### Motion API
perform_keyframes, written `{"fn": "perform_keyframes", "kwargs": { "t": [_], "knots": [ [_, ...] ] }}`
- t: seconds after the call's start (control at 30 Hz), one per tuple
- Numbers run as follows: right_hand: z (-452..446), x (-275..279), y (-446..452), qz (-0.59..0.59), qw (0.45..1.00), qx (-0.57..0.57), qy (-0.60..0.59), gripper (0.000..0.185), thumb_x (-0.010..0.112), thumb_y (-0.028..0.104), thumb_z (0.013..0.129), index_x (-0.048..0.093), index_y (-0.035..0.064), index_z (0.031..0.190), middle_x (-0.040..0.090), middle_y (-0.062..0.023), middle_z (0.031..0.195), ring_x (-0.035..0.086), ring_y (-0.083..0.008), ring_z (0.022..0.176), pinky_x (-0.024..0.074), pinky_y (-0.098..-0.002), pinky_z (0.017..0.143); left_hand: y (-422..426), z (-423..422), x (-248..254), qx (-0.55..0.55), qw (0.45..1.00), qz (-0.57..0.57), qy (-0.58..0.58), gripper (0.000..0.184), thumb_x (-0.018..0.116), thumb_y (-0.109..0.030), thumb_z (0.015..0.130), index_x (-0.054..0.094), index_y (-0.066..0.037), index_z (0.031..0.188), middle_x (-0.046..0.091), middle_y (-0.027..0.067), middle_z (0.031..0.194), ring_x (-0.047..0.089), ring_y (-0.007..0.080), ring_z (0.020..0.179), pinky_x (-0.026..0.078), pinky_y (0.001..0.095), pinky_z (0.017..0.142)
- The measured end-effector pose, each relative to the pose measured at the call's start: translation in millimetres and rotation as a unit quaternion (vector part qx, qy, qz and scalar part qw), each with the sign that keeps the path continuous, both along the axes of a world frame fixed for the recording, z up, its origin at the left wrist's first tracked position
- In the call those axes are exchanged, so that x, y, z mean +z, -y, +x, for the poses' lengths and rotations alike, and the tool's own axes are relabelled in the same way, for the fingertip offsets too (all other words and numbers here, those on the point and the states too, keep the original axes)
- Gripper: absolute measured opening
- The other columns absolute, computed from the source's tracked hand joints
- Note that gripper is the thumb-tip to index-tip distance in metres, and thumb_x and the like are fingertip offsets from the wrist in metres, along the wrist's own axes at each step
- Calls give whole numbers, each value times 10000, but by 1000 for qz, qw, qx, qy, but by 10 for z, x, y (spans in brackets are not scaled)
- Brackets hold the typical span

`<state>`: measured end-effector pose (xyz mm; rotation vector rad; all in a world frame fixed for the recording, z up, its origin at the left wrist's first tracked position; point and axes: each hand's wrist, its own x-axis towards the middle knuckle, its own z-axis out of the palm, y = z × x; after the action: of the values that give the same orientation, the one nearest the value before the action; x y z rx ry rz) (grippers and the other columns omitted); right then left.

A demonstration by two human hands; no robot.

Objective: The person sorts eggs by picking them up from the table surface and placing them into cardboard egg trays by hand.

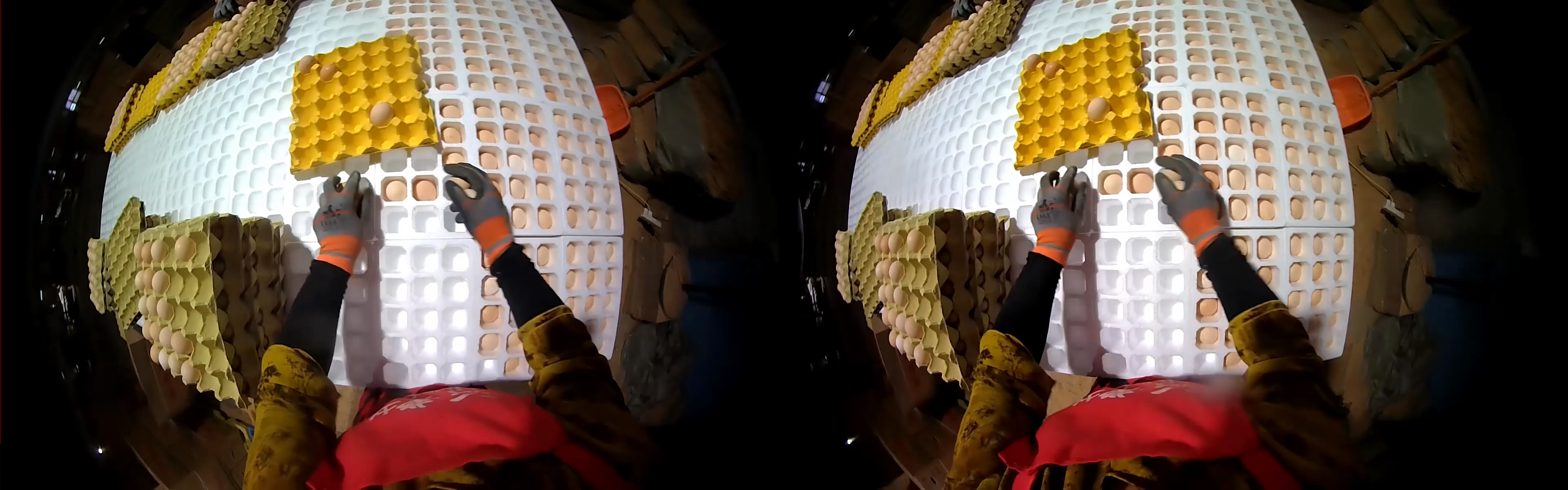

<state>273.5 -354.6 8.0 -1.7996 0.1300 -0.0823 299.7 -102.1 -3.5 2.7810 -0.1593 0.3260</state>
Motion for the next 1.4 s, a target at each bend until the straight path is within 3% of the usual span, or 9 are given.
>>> {"fn": "perform_keyframes", "kwargs": {
  "t": [0.07, 0.23, 0.47, 0.57, 0.7, 0.83, 1.0, 1.33, 1.4],
  "knots": [
    [-53, 70, 146, 187, 970, 38, -153, 415, 675, 284, 937, 622, 99, 1305, 670, -7, 1005, 630, -106, 742, 494, -242, 520, -197, 88, -24, 6, 998, -69, -11, 388, 619, -324, 953, 630, -189, 1317, 615, 191, 1212, 649, 321, 1000, 539, 405, 827],
    [-203, 51, 339, 475, 879, -15, -49, 499, 483, 215, 1006, 434, 6, 1457, 563, -148, 1366, 610, -268, 1184, 491, -395, 1028, -466, 283, -182, 110, 902, -413, 60, 357, 572, -138, 1005, 587, -56, 1353, 638, 41, 1138, 609, 124, 885, 503, 261, 769],
    [-559, -28, 83, 50, 997, 3, 53, 388, 635, 97, 941, 588, 77, 1326, 607, -82, 1322, 558, -225, 1248, 472, -331, 1022, -418, 342, -528, -4, 948, -280, 152, 364, 581, -94, 932, 603, -59, 1293, 610, 174, 1167, 581, 313, 1042, 470, 410, 930],
    [-615, -212, -24, -347, 917, 88, 176, 383, 632, 105, 919, 635, 162, 1298, 582, -60, 1389, 445, -328, 1360, 393, -436, 1120, -298, 164, -321, 33, 894, -420, 151, 407, 660, -142, 924, 578, -26, 1305, 628, 162, 1166, 605, 285, 1053, 479, 387, 958],
    [-583, -142, -330, -37, 993, 2, 113, 313, 615, 73, 940, 654, 65, 1250, 625, -124, 1294, 571, -269, 1238, 474, -355, 1028, -151, -1048, 836, -41, 924, -381, 12, 457, 669, -149, 933, 544, -24, 1354, 607, 174, 1301, 578, 319, 1216, 463, 341, 1014],
    [-581, 986, -1146, -72, 975, 95, 187, 320, 615, 49, 955, 638, 41, 1274, 660, -72, 1163, 633, -170, 1015, 509, -301, 888, -949, -2003, 2092, -182, 946, -257, 77, 444, 573, 41, 849, 604, -17, 1289, 614, 182, 1292, 567, 331, 1246, 442, 398, 1054],
    [-1004, 1890, -2492, 69, 921, 328, 199, 317, 680, 26, 896, 678, 76, 1209, 675, -73, 1023, 660, -143, 909, 538, -263, 798, -2773, -2711, 2369, 9, 984, -138, 112, 638, 496, 150, 712, 605, -51, 1308, 587, 171, 1305, 540, 361, 1238, 432, 434, 1049],
    [-1747, 1908, -4246, -392, 809, 349, 263, 374, 615, 333, 936, 602, 66, 1198, 609, -132, 1055, 629, -272, 955, 529, -405, 764, -3878, -2313, 2214, -203, 979, 26, 8, 462, 780, -100, 749, 618, -53, 1179, 626, 149, 1195, 611, 359, 1023, 471, 428, 886],
    [-1710, 1835, -4197, -104, 920, 359, 121, 375, 581, 316, 956, 596, 65, 1234, 621, -113, 1091, 650, -231, 970, 544, -359, 759, -4003, -2223, 2206, -231, 973, -12, -12, 431, 772, -79, 764, 610, -41, 1162, 648, 131, 1107, 658, 310, 941, 518, 411, 845]
  ]
}}
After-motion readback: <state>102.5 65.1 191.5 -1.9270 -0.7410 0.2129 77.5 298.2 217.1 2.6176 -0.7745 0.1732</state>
